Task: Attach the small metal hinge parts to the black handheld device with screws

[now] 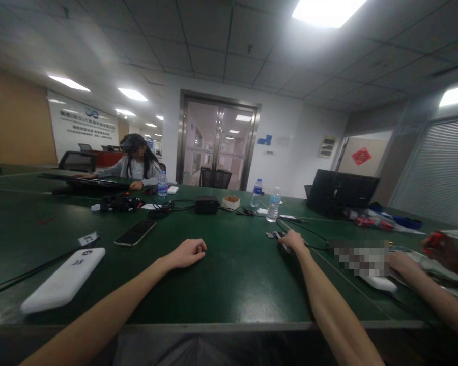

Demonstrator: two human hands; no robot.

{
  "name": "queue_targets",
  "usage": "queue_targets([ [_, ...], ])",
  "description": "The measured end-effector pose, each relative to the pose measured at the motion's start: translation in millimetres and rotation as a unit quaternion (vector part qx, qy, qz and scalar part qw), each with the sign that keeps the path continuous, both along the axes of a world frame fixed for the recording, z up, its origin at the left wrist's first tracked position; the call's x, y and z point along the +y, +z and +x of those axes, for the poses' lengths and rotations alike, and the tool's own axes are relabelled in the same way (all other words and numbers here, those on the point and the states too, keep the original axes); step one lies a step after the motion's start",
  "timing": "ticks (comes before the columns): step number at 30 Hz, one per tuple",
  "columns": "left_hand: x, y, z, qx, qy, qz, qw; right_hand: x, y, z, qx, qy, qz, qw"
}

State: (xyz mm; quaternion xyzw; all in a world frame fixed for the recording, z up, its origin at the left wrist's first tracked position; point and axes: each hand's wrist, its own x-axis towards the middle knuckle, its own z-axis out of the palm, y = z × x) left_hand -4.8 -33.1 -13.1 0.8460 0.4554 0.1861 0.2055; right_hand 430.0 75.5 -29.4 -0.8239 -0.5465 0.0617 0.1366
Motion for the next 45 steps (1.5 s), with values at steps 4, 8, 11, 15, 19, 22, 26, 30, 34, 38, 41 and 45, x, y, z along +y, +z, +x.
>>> queue_targets([
  [4,0,0.2,0,0.002,0.0,0.003,1.0,4,-4.3,0,0.004,0.001,0.002,1.0],
  [8,-1,1.7,0,-0.001,0.002,-0.007,1.0,6,-6.3,1,0.004,-0.003,0.005,1.0],
  [11,-1,1.9,0,-0.001,0.003,-0.01,1.0,5,-5.5,2,0.006,0.002,0.006,1.0],
  [15,1,-0.7,-2,0.002,0.008,-0.008,1.0,2,-0.3,0,0.006,0.017,0.004,1.0],
  [19,1,-0.9,-2,0.003,0.001,-0.006,1.0,-4,4.6,-2,-0.027,0.039,0.045,0.998],
  [22,0,0.6,-1,0.006,0.002,-0.006,1.0,-8,4.1,-2,-0.041,0.021,0.084,0.995],
  [26,1,-0.3,-1,0.007,-0.003,0.005,1.0,-7,-0.2,1,-0.043,0.035,0.092,0.994],
  [30,3,-2.9,-1,0.009,-0.005,0.019,1.0,-4,-2.6,5,-0.055,0.048,0.11,0.991],
  [34,3,-3.5,-1,0.004,-0.008,0.016,1.0,-5,-1.2,4,-0.057,0.05,0.124,0.989],
  [38,1,-1.1,-1,0.005,-0.007,0.016,1.0,-8,0.6,1,-0.059,0.053,0.131,0.988],
  [41,0,1.0,0,0.009,-0.005,0.01,1.0,-10,2.6,-1,-0.054,0.051,0.134,0.988],
  [45,1,-0.1,0,0.005,-0.007,0.009,1.0,-11,8.8,-3,-0.03,0.027,0.144,0.989],
])
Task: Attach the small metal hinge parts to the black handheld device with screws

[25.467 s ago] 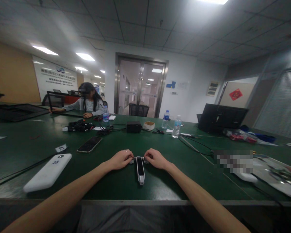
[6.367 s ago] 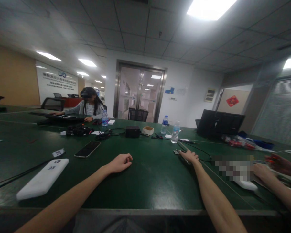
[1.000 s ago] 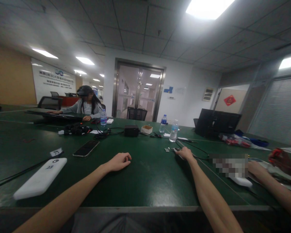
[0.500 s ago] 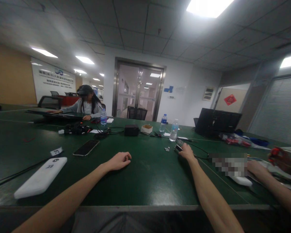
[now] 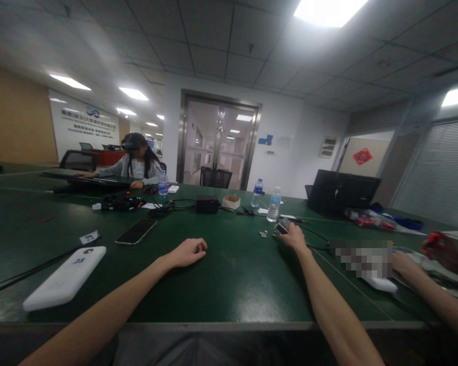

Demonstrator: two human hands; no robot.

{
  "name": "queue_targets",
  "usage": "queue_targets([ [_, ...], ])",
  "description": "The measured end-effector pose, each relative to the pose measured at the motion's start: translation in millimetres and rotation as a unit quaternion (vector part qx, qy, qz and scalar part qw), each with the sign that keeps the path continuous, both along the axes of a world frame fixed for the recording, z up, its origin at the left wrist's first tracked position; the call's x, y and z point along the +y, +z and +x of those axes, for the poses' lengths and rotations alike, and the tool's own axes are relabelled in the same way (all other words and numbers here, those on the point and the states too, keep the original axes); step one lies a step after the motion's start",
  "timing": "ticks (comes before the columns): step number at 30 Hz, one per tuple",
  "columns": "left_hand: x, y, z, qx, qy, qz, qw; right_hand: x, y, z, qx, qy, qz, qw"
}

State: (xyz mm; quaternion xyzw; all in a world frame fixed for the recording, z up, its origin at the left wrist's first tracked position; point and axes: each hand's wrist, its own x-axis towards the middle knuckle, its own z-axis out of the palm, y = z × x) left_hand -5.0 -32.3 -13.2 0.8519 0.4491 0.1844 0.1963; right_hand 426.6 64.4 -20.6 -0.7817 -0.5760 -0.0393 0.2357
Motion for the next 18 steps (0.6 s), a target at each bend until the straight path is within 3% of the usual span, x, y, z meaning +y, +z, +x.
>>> queue_targets([
  [7,1.8,-2.1,-1.5,-0.003,0.003,-0.006,1.0,-3.3,8.4,-5.7,0.076,0.023,-0.081,0.994],
  [11,1.7,-1.5,-0.6,0.002,0.005,-0.005,1.0,-1.8,8.5,-2.9,0.161,0.013,-0.083,0.983],
  [18,-1.7,1.7,1.8,0.011,0.007,0.004,1.0,-0.3,8.0,2.9,0.225,0.012,-0.083,0.971],
])
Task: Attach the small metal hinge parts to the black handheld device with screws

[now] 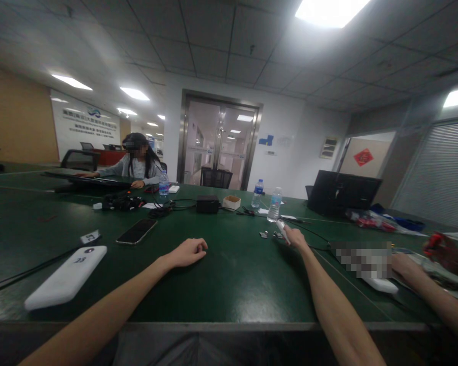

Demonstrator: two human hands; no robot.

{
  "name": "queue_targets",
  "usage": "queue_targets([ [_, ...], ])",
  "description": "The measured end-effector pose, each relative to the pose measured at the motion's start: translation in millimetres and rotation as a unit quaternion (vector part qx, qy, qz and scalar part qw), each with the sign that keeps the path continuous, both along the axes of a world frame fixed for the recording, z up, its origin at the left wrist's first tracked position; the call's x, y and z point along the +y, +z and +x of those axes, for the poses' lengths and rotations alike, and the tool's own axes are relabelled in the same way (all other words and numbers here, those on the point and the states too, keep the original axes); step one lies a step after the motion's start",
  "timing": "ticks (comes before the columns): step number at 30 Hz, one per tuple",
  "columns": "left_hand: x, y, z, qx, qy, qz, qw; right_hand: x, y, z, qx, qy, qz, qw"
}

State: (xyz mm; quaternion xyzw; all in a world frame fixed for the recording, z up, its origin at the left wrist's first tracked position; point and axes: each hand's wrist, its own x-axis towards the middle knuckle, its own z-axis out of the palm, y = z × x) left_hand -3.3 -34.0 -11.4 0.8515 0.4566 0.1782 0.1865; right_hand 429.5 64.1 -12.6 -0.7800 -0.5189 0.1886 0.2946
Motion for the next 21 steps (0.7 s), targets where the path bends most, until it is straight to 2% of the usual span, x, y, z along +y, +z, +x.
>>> queue_targets([
  [8,-3,4.5,1,0.002,0.003,-0.016,1.0,-1,1.2,0,0.012,0.004,-0.014,1.0],
  [14,-2,2.1,-1,-0.009,-0.005,-0.017,1.0,-3,1.4,-1,-0.042,0.036,-0.002,0.998],
  [18,1,-0.6,-2,-0.013,-0.006,-0.02,1.0,-5,3.3,-21,-0.137,0.111,0.046,0.983],
  [21,1,-2.0,-3,-0.017,0.0,-0.015,1.0,-13,6.6,-56,-0.195,0.203,0.078,0.956],
])
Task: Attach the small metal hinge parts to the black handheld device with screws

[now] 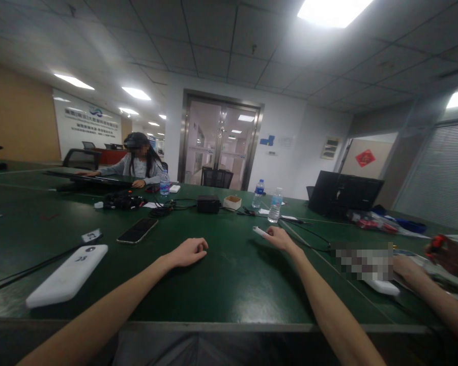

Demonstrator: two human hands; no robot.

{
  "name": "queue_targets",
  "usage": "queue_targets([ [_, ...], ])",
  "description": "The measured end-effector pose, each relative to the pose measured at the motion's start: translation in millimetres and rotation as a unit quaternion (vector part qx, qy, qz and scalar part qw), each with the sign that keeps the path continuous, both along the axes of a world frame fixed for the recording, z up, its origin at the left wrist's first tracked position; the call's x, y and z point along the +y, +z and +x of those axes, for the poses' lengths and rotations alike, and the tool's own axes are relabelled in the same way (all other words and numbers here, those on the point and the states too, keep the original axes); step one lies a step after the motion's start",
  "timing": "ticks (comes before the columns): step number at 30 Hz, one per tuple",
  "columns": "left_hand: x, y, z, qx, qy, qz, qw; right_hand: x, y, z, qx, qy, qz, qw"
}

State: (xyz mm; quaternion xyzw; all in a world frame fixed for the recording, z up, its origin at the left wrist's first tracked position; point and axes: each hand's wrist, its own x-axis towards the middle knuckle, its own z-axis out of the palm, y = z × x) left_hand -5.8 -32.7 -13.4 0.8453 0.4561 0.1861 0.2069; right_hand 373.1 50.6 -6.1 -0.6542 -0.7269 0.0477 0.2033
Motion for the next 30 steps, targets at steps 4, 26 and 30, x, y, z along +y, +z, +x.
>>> queue_targets([
  [4,-1,-0.9,2,-0.002,0.014,0.032,0.999,-23,4.3,-62,0.009,0.161,-0.06,0.985],
  [26,0,-5.7,5,-0.026,-0.1,0.062,0.993,15,-50.8,71,-0.038,-0.177,-0.065,0.981],
  [30,2,-8.2,4,-0.022,-0.1,0.073,0.992,30,-57.5,72,-0.036,-0.158,-0.092,0.982],
])
